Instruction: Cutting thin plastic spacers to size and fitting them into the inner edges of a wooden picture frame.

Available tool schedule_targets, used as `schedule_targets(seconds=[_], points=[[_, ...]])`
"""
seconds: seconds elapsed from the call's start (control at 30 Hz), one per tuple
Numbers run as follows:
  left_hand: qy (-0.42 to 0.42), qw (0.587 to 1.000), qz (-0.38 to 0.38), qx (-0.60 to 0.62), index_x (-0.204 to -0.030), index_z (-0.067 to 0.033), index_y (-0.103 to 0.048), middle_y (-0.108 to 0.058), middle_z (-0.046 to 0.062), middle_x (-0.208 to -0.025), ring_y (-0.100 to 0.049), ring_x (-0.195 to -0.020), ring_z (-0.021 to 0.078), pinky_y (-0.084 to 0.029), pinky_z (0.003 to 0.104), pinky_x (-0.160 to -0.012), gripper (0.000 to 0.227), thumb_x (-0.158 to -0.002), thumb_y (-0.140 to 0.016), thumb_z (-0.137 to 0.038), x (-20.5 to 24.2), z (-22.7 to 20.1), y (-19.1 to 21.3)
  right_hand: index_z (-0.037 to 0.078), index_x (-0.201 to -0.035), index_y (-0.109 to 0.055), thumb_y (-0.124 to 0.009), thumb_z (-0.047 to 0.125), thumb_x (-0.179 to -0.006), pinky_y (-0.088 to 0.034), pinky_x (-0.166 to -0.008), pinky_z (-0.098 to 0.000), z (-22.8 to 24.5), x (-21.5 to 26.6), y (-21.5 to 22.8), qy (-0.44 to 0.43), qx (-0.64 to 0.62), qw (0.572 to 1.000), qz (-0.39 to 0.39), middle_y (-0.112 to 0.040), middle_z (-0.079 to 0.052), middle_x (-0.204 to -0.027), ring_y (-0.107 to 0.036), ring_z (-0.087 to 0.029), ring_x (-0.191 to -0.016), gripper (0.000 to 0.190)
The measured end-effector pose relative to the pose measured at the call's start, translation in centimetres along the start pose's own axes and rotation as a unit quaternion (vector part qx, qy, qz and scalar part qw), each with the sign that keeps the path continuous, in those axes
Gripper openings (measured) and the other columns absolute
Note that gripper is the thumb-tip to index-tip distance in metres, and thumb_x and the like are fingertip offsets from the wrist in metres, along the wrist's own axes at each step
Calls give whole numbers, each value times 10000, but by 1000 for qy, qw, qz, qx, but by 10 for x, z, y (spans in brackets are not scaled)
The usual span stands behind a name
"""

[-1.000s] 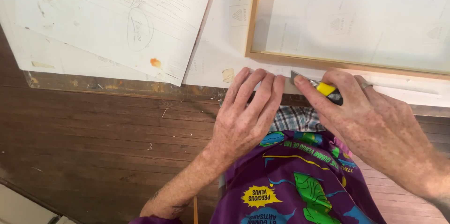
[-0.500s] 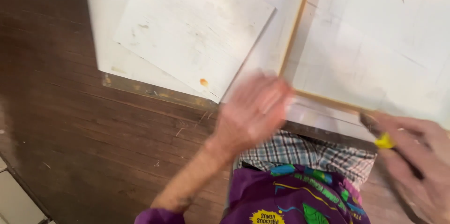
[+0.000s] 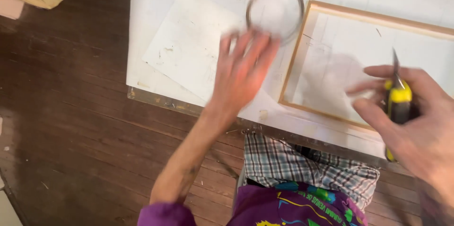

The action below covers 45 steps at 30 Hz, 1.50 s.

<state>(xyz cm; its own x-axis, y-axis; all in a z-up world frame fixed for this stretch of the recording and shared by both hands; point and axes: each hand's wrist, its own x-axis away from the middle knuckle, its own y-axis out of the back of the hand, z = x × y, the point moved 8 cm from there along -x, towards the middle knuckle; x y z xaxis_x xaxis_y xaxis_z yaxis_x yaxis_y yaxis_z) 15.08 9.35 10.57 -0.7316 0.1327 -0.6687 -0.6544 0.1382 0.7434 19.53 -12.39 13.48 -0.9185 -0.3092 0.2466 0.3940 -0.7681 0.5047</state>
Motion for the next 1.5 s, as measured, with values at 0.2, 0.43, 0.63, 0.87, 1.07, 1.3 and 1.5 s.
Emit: schedule_targets(seconds=[0.2,0.43,0.63,0.87,1.07,1.3,1.5], points=[[57,981,-59,175,-1111,-12,-715,-783,170,-1071,-766,-1021,293,-619,470,-998,190,-940,-798,-22,92,-47,80,-7,-1118,-534,-782,-13,-809,-583,-533,-186,23,6,-55,165,-82,974,134,-756,-183,-1209,-761,-168,-844,396],[178,950,-57,248,-1043,9,-689,-727,126,-1026,-718,-941,280,-582,461,-943,103,-950,-674,48,112,-60,130,44,-1074,-625,-891,54,-712,-574,-667,-159,34,57,-96,279,-80,945,149,-736,-108,-1117,-723,-195,-1187,449],[235,937,-75,249,-1071,51,-656,-719,161,-973,-708,-881,292,-642,464,-908,199,-882,-713,81,144,-57,137,10,-1117,-617,-842,126,-815,-621,-973,-304,56,82,-127,417,-13,895,160,-751,-181,-1195,-765,-242,-1103,394],[272,928,-43,250,-1128,56,-655,-721,157,-958,-689,-808,242,-575,363,-748,254,-876,-668,23,174,-35,127,87,-1147,-712,-853,158,-831,-521,-699,-176,46,66,-167,309,34,933,183,-787,11,-1076,-669,-40,-799,353],[324,909,2,261,-1221,5,-660,-726,119,-963,-686,-824,211,-590,346,-744,313,-916,-656,-62,194,-11,108,84,-1051,-683,-815,143,-884,-579,-823,-249,45,37,-192,235,70,952,183,-774,-14,-935,-728,-109,-862,222],[346,901,90,244,-1415,-67,-551,-625,3,-927,-582,-756,125,-560,300,-736,466,-999,-736,-168,183,8,104,112,-1029,-629,-794,173,-896,-596,-861,-236,40,17,-212,173,93,956,218,-770,12,-921,-767,-78,-873,221],[414,840,90,339,-1322,-90,-615,-633,-14,-885,-598,-736,89,-574,224,-666,362,-975,-719,-91,186,8,95,147,-990,-638,-788,175,-882,-583,-827,-216,32,9,-216,107,84,961,239,-751,38,-847,-731,-50,-805,187]])
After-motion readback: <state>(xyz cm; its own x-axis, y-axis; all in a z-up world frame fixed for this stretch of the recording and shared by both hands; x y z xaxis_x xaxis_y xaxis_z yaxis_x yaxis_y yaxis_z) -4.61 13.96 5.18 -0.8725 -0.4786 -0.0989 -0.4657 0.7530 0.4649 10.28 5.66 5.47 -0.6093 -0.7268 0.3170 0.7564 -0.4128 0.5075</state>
